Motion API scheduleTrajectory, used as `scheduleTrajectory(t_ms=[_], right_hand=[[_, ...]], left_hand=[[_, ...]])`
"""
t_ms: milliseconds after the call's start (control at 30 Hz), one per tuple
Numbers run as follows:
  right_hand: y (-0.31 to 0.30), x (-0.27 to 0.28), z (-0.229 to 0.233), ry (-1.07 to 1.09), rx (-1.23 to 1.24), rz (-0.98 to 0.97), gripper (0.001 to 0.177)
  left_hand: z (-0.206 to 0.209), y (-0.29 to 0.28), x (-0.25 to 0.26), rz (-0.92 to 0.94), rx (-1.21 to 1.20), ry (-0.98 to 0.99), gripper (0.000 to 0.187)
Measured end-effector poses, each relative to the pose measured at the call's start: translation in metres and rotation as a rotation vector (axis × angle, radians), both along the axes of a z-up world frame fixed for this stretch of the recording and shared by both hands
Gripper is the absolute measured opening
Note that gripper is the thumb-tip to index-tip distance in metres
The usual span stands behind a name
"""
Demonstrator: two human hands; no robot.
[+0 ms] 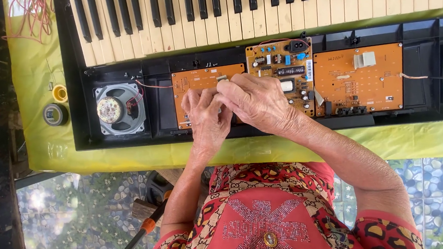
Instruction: The person uses a screwdriver to remove screws from the circuit board of a disassembled electronic keyboard. They manipulate the board and its components, including wires and capacitors, while working on the exposed internal electronics.
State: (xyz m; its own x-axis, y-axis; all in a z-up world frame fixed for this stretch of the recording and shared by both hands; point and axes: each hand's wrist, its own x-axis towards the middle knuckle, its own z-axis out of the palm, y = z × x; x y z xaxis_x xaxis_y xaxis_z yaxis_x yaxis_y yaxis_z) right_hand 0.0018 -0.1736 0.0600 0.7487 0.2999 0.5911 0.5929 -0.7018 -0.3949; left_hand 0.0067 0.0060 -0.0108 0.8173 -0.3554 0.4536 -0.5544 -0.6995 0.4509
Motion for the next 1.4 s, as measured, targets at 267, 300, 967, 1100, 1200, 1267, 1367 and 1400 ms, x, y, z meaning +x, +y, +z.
scheduleTrajectory(t_ms=[267, 300, 967, 1100, 1200, 1267, 1367, 1400], right_hand=[[0.003, -0.002, 0.036, 0.125, -0.032, -0.016, 0.031], [0.003, -0.003, 0.048, 0.201, 0.062, 0.038, 0.029], [-0.014, 0.01, 0.051, 0.155, 0.138, 0.167, 0.013], [-0.031, 0.003, 0.054, 0.4, 0.214, 0.264, 0.011], [-0.027, 0.004, 0.031, 0.22, 0.156, 0.212, 0.015], [-0.025, 0.006, 0.024, 0.198, 0.151, 0.157, 0.019], [-0.023, 0.002, 0.06, 0.226, 0.306, 0.191, 0.02], [-0.022, 0.001, 0.081, 0.272, 0.467, 0.303, 0.023]], left_hand=[[0.035, -0.014, 0.019, -0.172, -0.315, 0.169, 0.014], [0.057, -0.016, 0.019, -0.228, -0.36, 0.267, 0.012], [0.022, -0.012, 0.036, -0.313, -0.316, 0.115, 0.01], [0.033, -0.01, 0.028, -0.418, -0.413, 0.361, 0.005], [-0.006, -0.005, 0.031, -0.224, -0.326, 0.202, 0.03], [0.006, -0.01, 0.028, -0.231, -0.329, 0.118, 0.021], [0.021, -0.02, 0.02, -0.283, -0.325, 0.056, 0.012], [0.026, -0.023, 0.017, -0.306, -0.314, 0.068, 0.01]])
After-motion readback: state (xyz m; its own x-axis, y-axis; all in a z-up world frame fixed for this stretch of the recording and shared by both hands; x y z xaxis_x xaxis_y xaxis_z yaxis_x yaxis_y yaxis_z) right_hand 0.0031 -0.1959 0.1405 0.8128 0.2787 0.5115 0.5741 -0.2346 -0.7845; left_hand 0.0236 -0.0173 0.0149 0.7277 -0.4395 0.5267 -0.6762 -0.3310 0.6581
